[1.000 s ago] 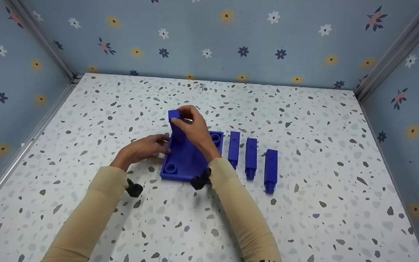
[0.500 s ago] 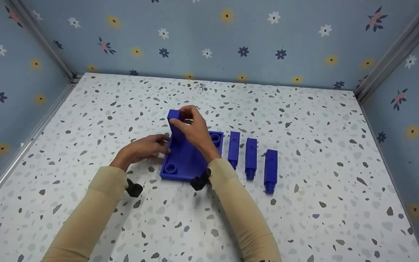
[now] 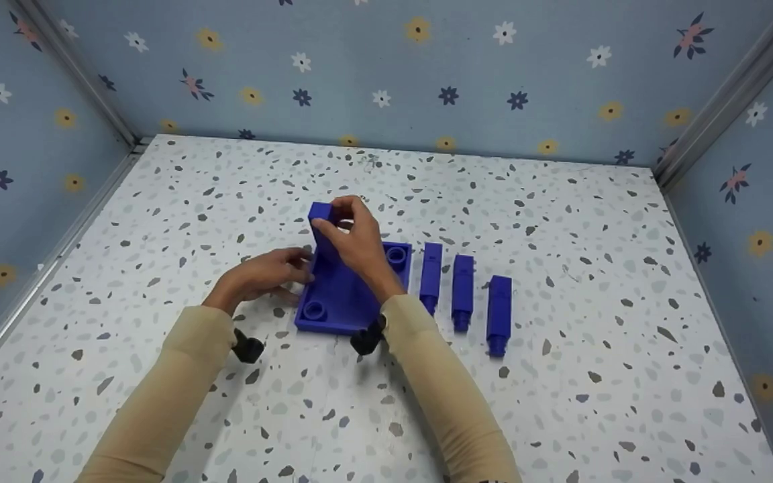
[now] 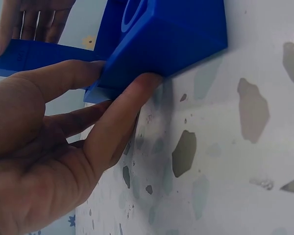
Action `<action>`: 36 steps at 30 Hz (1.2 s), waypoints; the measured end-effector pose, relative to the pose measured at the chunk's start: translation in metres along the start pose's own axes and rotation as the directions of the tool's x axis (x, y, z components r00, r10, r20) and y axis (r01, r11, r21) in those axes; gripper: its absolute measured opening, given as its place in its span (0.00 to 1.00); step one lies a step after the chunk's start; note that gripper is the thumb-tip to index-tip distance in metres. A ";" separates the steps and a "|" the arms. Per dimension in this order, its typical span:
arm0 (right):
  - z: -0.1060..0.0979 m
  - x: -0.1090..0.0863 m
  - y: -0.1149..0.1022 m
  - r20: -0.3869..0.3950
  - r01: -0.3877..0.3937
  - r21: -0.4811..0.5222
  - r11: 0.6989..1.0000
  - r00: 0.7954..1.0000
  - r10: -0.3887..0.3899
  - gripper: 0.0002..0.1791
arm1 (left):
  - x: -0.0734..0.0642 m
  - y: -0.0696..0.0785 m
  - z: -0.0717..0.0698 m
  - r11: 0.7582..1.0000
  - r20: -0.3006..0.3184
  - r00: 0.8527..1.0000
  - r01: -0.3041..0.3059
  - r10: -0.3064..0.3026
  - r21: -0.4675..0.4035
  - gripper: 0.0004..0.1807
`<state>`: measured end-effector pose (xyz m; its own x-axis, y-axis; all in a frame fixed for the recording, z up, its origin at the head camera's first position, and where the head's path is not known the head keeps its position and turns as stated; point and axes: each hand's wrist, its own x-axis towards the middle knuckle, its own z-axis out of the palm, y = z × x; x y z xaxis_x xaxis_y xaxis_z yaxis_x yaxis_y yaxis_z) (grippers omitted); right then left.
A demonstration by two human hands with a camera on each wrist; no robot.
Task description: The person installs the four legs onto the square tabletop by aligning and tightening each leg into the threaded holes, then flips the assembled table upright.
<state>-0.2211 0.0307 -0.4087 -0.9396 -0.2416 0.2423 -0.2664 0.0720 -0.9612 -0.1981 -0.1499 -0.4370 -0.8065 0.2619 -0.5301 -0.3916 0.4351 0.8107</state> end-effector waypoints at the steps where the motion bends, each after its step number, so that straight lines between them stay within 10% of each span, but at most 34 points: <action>1: 0.001 0.000 0.000 -0.007 0.008 -0.012 1.000 1.000 -0.008 0.19 | 0.000 0.000 0.000 1.000 -0.002 1.000 0.000 0.000 0.009 0.29; 36: 0.013 0.004 0.032 -0.146 0.131 -0.156 0.979 0.977 -0.155 0.19 | -0.001 0.005 0.002 1.000 0.003 1.000 0.021 -0.021 0.020 0.29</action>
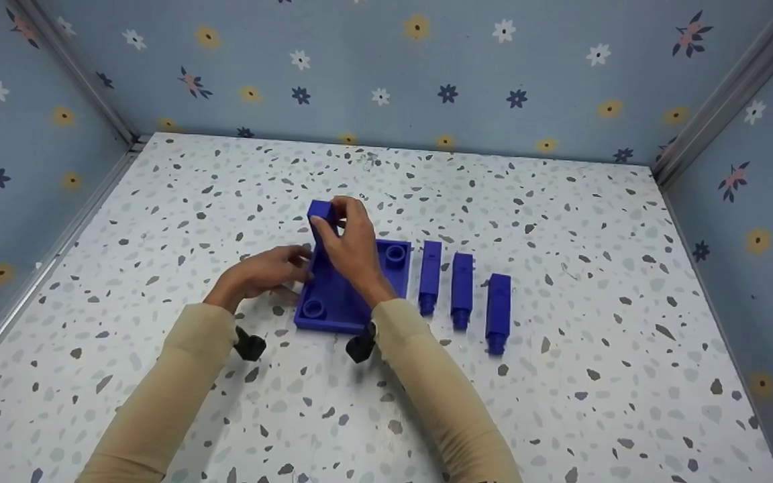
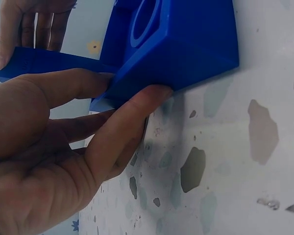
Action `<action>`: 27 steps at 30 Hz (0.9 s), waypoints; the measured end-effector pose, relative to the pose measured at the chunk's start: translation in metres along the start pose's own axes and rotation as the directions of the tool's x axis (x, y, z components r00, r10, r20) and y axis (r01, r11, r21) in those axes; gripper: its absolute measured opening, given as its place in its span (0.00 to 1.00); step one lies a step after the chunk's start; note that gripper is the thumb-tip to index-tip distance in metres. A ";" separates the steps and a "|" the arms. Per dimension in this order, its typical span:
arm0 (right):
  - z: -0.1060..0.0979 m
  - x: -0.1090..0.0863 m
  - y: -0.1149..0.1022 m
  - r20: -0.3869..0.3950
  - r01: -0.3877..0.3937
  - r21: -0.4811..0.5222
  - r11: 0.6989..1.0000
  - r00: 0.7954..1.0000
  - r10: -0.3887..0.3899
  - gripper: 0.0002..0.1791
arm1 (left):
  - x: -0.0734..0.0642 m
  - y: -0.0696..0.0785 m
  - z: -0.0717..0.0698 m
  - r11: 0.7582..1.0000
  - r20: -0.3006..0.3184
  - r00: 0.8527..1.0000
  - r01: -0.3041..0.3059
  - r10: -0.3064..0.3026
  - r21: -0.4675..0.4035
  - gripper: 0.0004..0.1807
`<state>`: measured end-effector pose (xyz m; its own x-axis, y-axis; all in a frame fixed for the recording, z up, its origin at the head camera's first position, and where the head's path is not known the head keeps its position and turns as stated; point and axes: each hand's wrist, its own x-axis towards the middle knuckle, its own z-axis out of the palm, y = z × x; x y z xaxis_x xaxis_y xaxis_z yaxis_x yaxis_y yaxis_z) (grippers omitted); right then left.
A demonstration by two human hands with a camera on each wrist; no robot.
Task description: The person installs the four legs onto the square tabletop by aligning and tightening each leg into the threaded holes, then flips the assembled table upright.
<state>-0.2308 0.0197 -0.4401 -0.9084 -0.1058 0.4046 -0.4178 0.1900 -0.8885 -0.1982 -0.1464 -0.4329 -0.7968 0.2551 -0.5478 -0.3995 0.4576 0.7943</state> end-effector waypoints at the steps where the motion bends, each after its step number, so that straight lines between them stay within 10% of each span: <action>1: 0.000 0.000 -0.001 0.001 -0.006 0.004 1.000 1.000 0.006 0.20 | 0.000 0.000 0.000 1.000 0.002 1.000 -0.003 0.003 -0.008 0.29; 11: -0.004 -0.007 -0.035 0.026 -0.070 0.033 0.997 0.997 0.069 0.19 | 0.000 -0.001 0.000 1.000 -0.005 1.000 -0.002 0.002 0.021 0.30; 27: -0.013 -0.002 -0.004 0.053 -0.094 0.125 0.988 0.995 0.088 0.22 | 0.000 -0.002 0.000 1.000 -0.010 1.000 -0.013 0.014 0.014 0.30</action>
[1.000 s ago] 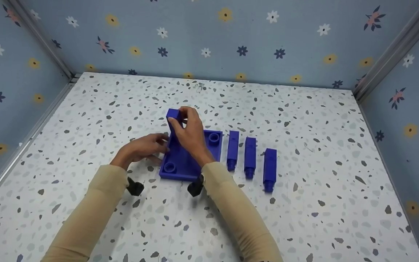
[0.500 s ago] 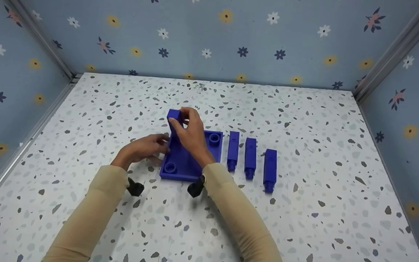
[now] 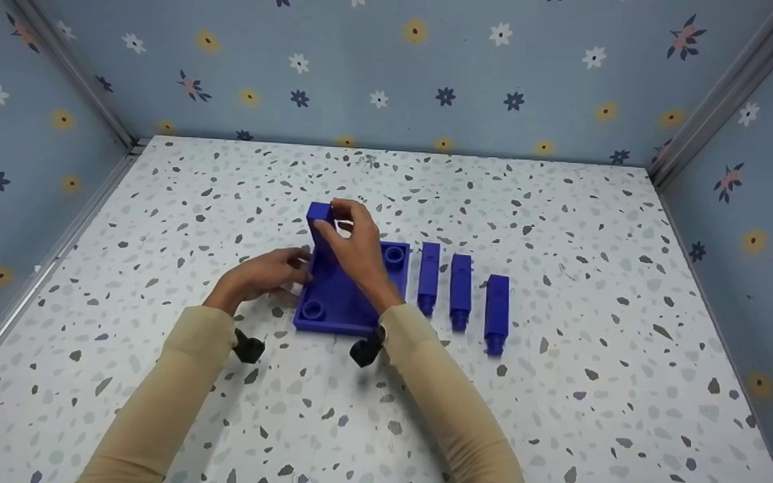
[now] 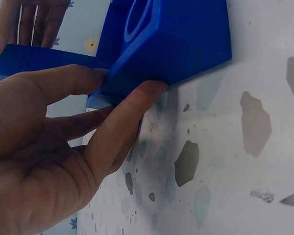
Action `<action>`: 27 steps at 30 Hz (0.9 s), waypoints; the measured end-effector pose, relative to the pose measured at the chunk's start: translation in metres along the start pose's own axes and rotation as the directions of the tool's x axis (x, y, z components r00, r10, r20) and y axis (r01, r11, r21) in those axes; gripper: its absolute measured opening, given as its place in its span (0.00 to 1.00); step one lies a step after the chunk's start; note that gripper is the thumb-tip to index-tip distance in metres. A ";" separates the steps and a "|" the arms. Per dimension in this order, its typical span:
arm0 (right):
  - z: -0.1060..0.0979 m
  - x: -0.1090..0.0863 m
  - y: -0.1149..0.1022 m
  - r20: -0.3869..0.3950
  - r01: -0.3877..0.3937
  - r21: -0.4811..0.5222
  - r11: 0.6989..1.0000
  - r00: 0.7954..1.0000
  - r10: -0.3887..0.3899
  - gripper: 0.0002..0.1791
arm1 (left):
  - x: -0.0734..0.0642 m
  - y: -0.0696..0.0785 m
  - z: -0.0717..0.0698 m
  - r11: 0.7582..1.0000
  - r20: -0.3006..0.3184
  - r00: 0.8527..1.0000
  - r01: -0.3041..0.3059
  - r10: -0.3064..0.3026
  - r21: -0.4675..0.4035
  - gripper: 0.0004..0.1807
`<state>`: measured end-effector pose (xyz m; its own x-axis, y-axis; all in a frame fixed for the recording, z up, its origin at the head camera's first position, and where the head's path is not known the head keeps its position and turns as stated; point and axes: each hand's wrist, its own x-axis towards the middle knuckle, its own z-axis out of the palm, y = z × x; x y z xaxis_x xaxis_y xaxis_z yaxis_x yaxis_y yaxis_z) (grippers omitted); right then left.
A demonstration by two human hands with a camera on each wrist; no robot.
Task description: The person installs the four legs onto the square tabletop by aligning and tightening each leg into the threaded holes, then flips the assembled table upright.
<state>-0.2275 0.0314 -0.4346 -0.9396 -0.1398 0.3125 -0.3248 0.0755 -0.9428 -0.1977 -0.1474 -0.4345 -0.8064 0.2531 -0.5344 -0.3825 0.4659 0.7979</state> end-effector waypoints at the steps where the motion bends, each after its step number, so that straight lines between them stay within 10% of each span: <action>1: -0.001 -0.001 -0.001 0.000 0.006 0.002 1.000 1.000 -0.006 0.22 | 0.000 0.000 0.000 1.000 -0.001 1.000 -0.002 0.002 0.000 0.30; 11: -0.020 -0.016 -0.039 0.003 0.028 -0.069 0.997 1.000 -0.028 0.18 | 0.003 -0.003 -0.001 1.000 0.010 1.000 -0.004 0.004 0.005 0.29; 27: -0.055 -0.029 -0.042 -0.018 0.005 -0.091 0.996 1.000 -0.006 0.19 | 0.002 -0.002 -0.001 0.999 0.024 1.000 0.017 -0.016 -0.028 0.29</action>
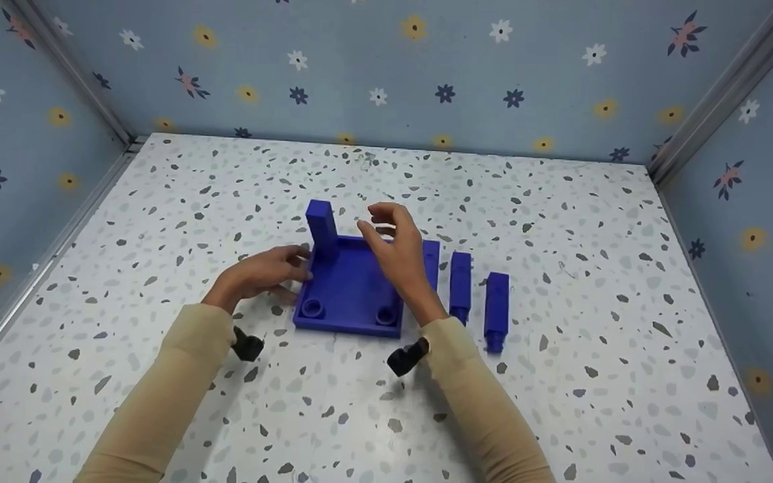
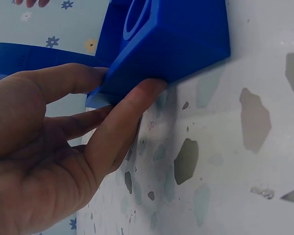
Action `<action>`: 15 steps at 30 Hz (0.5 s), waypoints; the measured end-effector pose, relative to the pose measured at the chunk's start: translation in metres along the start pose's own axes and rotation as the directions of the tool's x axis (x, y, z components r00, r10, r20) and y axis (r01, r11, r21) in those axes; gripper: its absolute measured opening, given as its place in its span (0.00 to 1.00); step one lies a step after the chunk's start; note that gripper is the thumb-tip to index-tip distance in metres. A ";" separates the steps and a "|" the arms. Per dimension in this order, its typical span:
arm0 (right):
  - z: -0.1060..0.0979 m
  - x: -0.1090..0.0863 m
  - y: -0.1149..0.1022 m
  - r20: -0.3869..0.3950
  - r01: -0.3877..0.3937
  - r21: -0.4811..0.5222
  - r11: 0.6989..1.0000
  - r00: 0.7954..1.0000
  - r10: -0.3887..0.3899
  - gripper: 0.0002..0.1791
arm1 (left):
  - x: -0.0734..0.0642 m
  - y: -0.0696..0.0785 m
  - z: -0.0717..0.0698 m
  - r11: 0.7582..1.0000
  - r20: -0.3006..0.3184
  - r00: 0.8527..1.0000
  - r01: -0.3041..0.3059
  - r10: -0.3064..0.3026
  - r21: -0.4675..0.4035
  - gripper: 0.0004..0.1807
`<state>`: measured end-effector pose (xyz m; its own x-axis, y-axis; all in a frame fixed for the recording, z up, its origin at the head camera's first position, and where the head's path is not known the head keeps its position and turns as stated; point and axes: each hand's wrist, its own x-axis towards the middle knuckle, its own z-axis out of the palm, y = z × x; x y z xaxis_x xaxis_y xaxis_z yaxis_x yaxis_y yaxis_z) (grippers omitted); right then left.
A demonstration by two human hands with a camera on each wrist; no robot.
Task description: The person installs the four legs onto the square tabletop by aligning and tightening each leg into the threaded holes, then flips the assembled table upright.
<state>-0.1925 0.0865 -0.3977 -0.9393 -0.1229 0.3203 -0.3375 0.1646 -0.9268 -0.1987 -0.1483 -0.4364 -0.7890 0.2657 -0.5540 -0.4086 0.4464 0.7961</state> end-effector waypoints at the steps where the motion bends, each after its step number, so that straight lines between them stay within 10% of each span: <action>1: -0.002 -0.001 0.000 0.001 0.000 -0.009 1.000 1.000 0.000 0.19 | 0.000 0.000 0.000 1.000 0.001 1.000 0.001 -0.001 0.003 0.28; 15: -0.027 -0.015 0.000 0.000 -0.010 -0.038 0.999 1.000 0.010 0.20 | 0.000 0.000 0.000 0.999 -0.018 1.000 -0.010 0.011 0.041 0.31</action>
<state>-0.1800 0.1152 -0.3976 -0.9428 -0.1210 0.3107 -0.3299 0.2030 -0.9220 -0.1987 -0.1489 -0.4365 -0.8016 0.2546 -0.5410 -0.3817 0.4786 0.7908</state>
